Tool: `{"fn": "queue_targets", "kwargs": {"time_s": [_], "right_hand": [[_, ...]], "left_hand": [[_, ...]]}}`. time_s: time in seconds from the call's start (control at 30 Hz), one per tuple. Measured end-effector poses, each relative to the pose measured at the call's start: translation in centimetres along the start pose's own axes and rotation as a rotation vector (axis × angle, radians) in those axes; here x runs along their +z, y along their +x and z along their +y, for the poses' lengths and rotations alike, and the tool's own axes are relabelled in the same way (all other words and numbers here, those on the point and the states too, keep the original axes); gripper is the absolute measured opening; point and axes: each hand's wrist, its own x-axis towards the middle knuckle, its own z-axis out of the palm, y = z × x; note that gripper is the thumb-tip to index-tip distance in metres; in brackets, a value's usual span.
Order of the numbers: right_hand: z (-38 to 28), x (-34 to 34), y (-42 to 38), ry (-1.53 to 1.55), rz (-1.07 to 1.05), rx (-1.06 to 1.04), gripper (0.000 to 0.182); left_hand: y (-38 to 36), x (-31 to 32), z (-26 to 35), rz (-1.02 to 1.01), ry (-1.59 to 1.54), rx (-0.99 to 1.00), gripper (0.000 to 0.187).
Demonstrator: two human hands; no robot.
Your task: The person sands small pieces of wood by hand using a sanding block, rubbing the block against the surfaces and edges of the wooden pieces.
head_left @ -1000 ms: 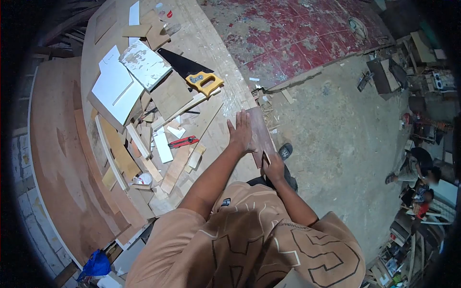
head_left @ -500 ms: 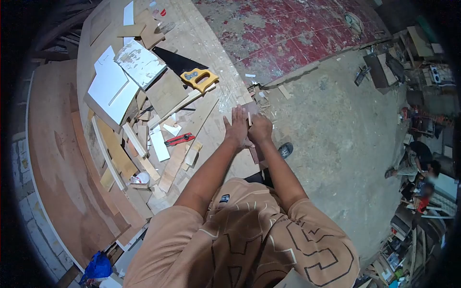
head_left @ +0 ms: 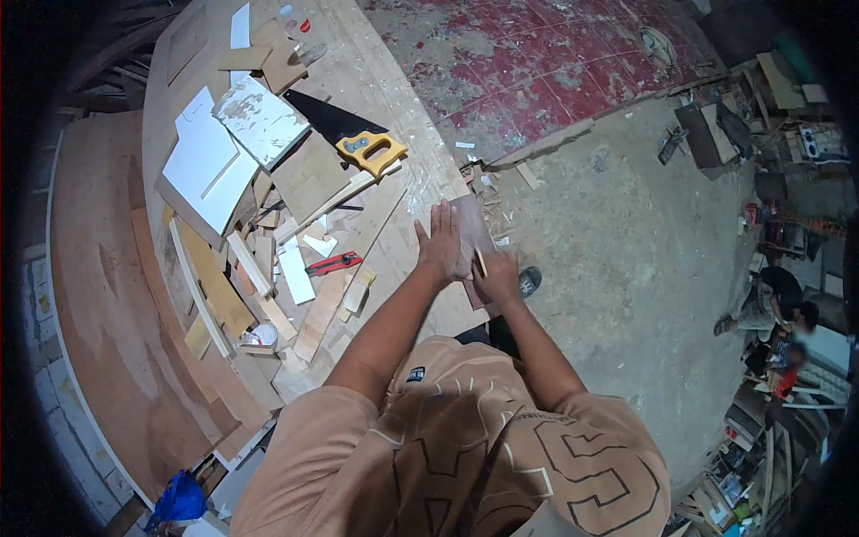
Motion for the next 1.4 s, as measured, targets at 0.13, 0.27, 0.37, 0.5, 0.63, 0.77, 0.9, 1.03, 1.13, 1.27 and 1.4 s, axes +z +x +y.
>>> {"fn": "queue_targets", "kwargs": {"time_s": [0.13,0.27,0.37,0.5,0.63,0.77,0.9,1.03,1.13,1.27,1.4], "right_hand": [[0.0,1.4,7.1,0.064,0.108,-0.028,0.017],[-0.6,-1.0,2.7,0.004,-0.081,0.033,0.017],[0.4,-2.0,-6.0,0.015,-0.120,0.021,0.019],[1.1,-1.7,-6.0,0.008,-0.143,-0.012,0.020],[0.7,1.4,3.8,0.071,0.033,0.001,0.020],[-0.1,0.6,7.0,0.038,0.048,0.004,0.019],[0.5,-1.3,-2.0,0.012,-0.020,-0.045,0.017],[0.7,-2.7,-5.8,0.056,-0.070,-0.029,0.020],[0.6,-1.5,-1.1,0.038,-0.032,-0.036,0.017],[-0.2,0.1,6.8,0.045,0.033,-0.012,0.018],[-0.1,-1.0,2.8,0.011,0.004,0.007,0.019]], "left_hand": [[-1.0,-3.8,1.0,-0.146,-0.065,-0.047,0.151],[-0.6,-2.2,0.9,-0.111,-0.011,-0.046,0.153],[-0.9,-2.4,0.6,-0.084,-0.009,-0.027,0.157],[-1.0,-2.2,0.4,-0.060,-0.054,0.001,0.160],[-1.2,-3.2,0.9,-0.123,-0.058,-0.048,0.155],[-0.7,-2.2,0.7,-0.102,-0.030,-0.049,0.153],[-0.9,-3.1,1.0,-0.129,-0.020,-0.058,0.152],[-1.0,-2.3,0.3,-0.061,-0.090,0.001,0.158],[-0.8,-2.6,0.5,-0.081,-0.095,-0.024,0.158],[-1.2,-3.2,0.9,-0.100,-0.045,-0.057,0.155],[-0.9,-2.7,0.9,-0.093,-0.024,-0.069,0.154]]}}
